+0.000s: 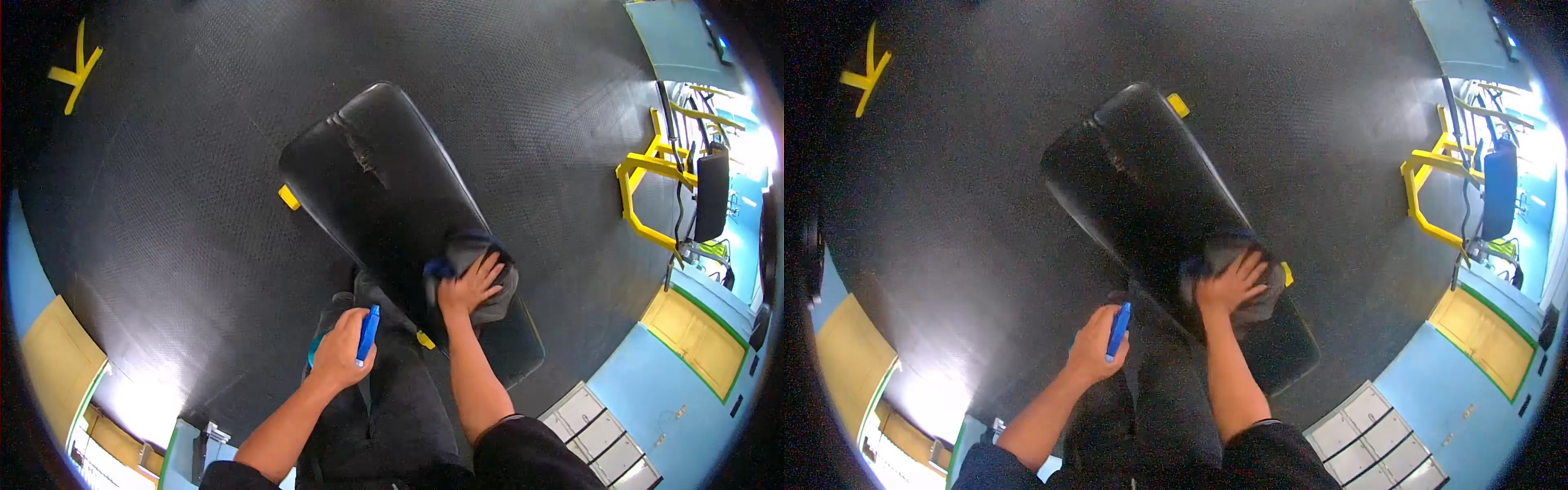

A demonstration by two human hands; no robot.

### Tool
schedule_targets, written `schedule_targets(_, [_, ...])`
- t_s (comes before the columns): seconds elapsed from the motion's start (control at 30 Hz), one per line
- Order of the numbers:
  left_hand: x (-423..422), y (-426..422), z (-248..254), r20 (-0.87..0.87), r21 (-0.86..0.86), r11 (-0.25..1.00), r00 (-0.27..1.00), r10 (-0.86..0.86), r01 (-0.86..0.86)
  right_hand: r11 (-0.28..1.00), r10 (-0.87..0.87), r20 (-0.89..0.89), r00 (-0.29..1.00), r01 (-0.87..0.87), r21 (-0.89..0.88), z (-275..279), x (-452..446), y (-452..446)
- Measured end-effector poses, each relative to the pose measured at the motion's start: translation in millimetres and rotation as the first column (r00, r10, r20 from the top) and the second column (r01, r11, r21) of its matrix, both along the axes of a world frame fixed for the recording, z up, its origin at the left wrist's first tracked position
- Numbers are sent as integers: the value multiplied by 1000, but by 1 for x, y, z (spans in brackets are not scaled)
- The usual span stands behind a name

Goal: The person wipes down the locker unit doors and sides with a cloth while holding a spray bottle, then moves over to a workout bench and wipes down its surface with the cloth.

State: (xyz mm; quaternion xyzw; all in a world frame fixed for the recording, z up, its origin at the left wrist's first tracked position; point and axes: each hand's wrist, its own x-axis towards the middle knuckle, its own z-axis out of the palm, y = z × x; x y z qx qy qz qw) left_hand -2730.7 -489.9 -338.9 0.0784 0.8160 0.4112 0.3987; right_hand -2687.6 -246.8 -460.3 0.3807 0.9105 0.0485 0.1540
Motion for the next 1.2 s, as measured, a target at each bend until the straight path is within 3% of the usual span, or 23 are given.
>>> schedule_targets(0.03, [0, 1, 3, -26, -16, 1000, 999, 21, -22, 983, -177, 7, 984, 177, 53, -6, -42, -11])
schedule_targets(0.1, [-1, 5, 4, -50, -61, 997, 998, 34, -37, 985, -146, -125, 981, 156, 69, -25, -109, -29])
schedule_targets(0.17, [-6, 12, 3, -111, -63, 988, 985, 133, -140, 988, 151, -280, 948, -156, 3, -11, -151, -67])
schedule_targets(0.2, [-9, 16, 0, -145, -36, 976, 967, 207, -214, 946, 259, -288, 922, -302, -118, 3, -151, -82])
schedule_targets(0.3, [-23, 24, -12, -60, -6, 950, 948, 312, -313, 654, 427, -474, 770, -625, -426, 12, -101, -95])
schedule_targets(0.37, [-44, 33, -11, -160, -19, 987, 974, 157, -162, 517, 369, -468, 803, -596, -614, 7, -40, -80])
schedule_targets(0.4, [-55, 38, -11, -259, -54, 997, 965, 33, -49, 551, 366, -342, 865, -498, -670, 16, -21, -66])
schedule_targets(0.43, [-63, 42, -7, -262, -51, 998, 965, 14, -29, 576, 362, -209, 909, -394, -716, 23, -6, -51])
schedule_targets(0.5, [-81, 50, 1, -133, -115, 992, 988, -75, 60, 777, 288, -390, 874, -452, -439, 22, 5, -26])
schedule_targets(0.53, [-83, 45, -4, -214, -92, 992, 971, -104, 86, 805, 133, -181, 974, -213, -554, 34, -14, -21])
schedule_targets(0.57, [-84, 39, -8, -208, -98, 988, 968, -138, 120, 902, 35, -260, 965, -143, -407, 25, -34, -26])
schedule_targets(0.63, [-89, 30, -17, -100, -68, 998, 995, 4, -11, 958, -179, -316, 932, 91, -272, 16, -107, -38])
schedule_targets(0.67, [-94, 29, -15, -72, -129, 992, 997, 0, -9, 965, -162, -289, 943, 89, -248, 12, -140, -48])
schedule_targets(0.7, [-100, 26, -17, -54, -123, 992, 998, -43, 36, 957, -115, -331, 937, 15, -289, 8, -165, -62])
schedule_targets(0.77, [-105, 20, -25, -179, 4, 997, 981, 76, -77, 944, -3, -424, 906, -138, -301, 9, -194, -95])
schedule_targets(0.83, [-119, 11, -28, -44, 7, 997, 996, 76, -76, 909, 89, -537, 839, -289, -301, 3, -182, -120])
schedule_targets(0.9, [-139, -3, -19, -51, 10, 989, 988, -145, 145, 849, 170, -540, 824, -401, -344, 0, -140, -133])
schedule_targets(0.97, [-149, -25, -4, -83, 78, 974, 975, -207, 213, 703, 115, -283, 952, -279, -654, 28, -84, -129])
schedule_targets(1.0, [-159, -37, 1, 5, 62, 980, 982, -191, 190, 704, -20, -281, 960, -186, -686, 32, -61, -127])
schedule_targets(1.03, [-167, -52, -2, 0, 54, 978, 979, -203, 203, 673, -217, -151, 964, 35, -739, 34, -48, -123])
schedule_targets(1.07, [-174, -66, -6, -63, 51, 974, 974, -217, 220, 877, -64, -109, 992, 4, -480, 42, -50, -117])
schedule_targets(1.1, [-181, -79, -10, -124, 47, 970, 965, -231, 238, 928, -83, -63, 995, 54, -370, 37, -60, -112])
schedule_targets(1.2, [-202, -99, 4, -137, 14, 987, 978, -155, 158, 984, -180, -236, 955, 170, -61, 19, -153, -100])
